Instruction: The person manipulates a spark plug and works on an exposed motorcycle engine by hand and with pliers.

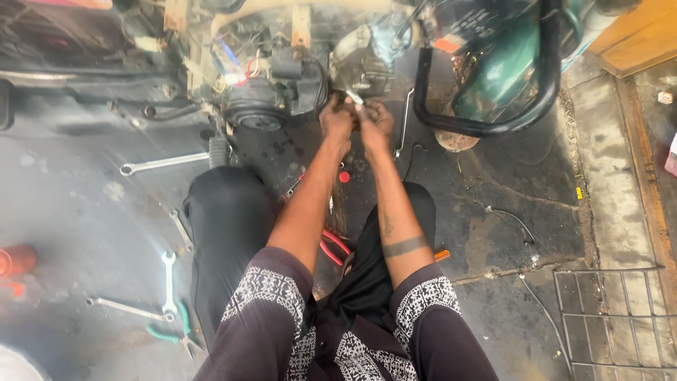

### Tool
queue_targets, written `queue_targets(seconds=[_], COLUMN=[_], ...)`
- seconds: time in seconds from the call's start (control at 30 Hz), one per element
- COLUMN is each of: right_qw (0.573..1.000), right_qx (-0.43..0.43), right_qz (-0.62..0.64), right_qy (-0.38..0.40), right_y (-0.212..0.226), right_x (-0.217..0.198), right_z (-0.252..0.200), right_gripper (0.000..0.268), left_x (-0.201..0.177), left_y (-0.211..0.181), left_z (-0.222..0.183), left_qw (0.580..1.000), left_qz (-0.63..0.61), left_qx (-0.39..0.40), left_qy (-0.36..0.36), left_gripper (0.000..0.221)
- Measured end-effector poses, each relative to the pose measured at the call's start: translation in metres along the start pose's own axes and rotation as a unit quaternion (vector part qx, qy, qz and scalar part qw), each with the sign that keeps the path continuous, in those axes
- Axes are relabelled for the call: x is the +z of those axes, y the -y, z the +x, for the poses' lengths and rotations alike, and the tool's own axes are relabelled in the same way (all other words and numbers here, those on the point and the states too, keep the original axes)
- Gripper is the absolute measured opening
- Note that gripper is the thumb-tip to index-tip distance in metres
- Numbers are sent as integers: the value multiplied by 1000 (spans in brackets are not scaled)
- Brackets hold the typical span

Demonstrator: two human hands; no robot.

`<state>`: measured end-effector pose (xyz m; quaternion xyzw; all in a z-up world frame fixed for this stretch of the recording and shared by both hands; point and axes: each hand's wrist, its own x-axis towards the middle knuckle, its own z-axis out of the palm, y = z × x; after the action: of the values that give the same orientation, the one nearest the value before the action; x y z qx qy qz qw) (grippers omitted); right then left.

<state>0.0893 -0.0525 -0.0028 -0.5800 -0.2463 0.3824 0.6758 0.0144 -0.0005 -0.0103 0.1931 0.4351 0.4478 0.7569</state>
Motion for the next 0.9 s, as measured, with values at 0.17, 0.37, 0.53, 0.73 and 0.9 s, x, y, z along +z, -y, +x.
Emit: queue_targets(seconds=[0.17,0.37,0.53,0.73,0.9], right_qw=[995,986,980,946,947], right_qx=[40,111,158,-101,-73], right_qz=[-85,-126,-123,-307,-312], right_qy=[24,19,6,-33,-19], right_y=[9,17,6,6,4], right_x=[2,4,-1,3,1], right_z=[-2,0,12,-3,-1], right_gripper=[23,42,56,39,38], left_x=[-2,2,-1,-11,-13], left_y=[-5,-21,-20,9,6], left_z=[-7,-25,-20,10,6], left_qw=[1000,998,996,994,994], left_qz=[8,38,71,75,101], left_qx=[-2,-19,-43,67,21], left_qy=[28,36,29,46,22], left_gripper=[61,66,73,73,67])
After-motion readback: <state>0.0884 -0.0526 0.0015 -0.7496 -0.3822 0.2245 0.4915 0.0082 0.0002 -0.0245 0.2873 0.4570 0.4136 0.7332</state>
